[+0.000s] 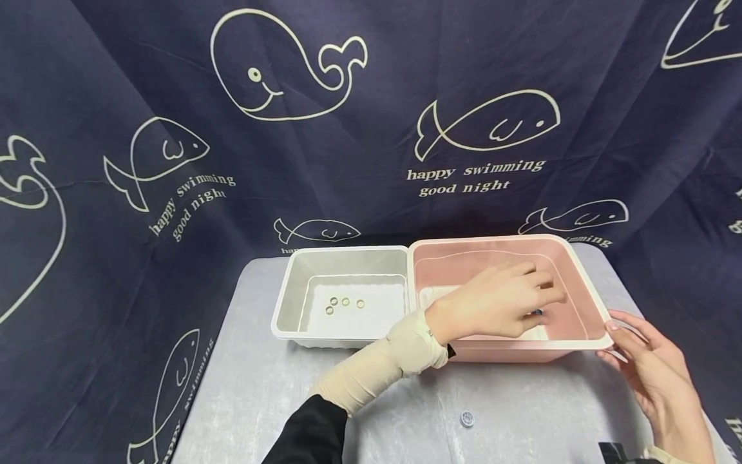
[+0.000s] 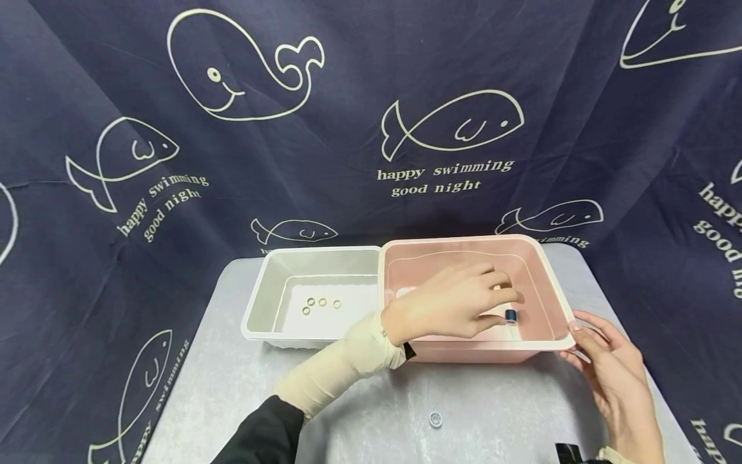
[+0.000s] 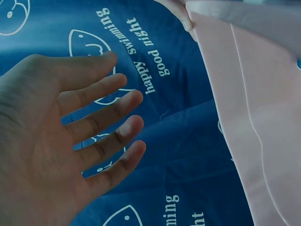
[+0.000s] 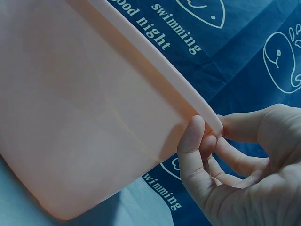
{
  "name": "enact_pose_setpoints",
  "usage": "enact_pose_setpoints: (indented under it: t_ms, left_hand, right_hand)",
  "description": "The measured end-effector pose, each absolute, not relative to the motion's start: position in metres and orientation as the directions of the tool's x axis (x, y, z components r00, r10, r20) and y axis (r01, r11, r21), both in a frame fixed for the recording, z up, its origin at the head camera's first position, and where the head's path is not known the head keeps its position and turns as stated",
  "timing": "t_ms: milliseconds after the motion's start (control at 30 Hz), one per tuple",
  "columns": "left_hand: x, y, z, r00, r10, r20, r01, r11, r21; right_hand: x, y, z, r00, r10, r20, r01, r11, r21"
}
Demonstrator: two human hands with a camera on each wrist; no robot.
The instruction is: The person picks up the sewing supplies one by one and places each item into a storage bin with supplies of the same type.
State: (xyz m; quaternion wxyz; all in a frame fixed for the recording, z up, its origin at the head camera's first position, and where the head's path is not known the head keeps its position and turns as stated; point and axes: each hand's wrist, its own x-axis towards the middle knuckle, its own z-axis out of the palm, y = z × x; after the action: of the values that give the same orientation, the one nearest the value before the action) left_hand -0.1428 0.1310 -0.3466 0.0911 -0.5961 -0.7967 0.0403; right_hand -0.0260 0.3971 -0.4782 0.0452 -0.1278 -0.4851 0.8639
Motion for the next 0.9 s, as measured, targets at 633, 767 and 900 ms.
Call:
enact_pose_setpoints:
  t_ms: [633, 767, 900]
  left_hand:
    - [-0.103, 0.089, -0.383, -0.096, 0.97, 0.223, 0.955, 0.153, -0.255]
    - [-0.096, 0.081, -0.396, -0.019, 0.968, 0.249, 0.961, 0.087, -0.262]
    - [-0.089, 0.074, -0.407, 0.013, 0.969, 0.249, 0.959, 0.058, -0.277]
  right_hand:
    - [-0.027, 0.399, -0.48, -0.971, 0.191, -0.146, 0.02, -0.542, -0.84]
    - [-0.027, 0.399, -0.481, -0.971, 0.192, -0.145, 0.019, -0.541, -0.841]
    - [-0.027, 0.399, -0.482, -0.97, 0.189, -0.153, 0.029, -0.535, -0.844]
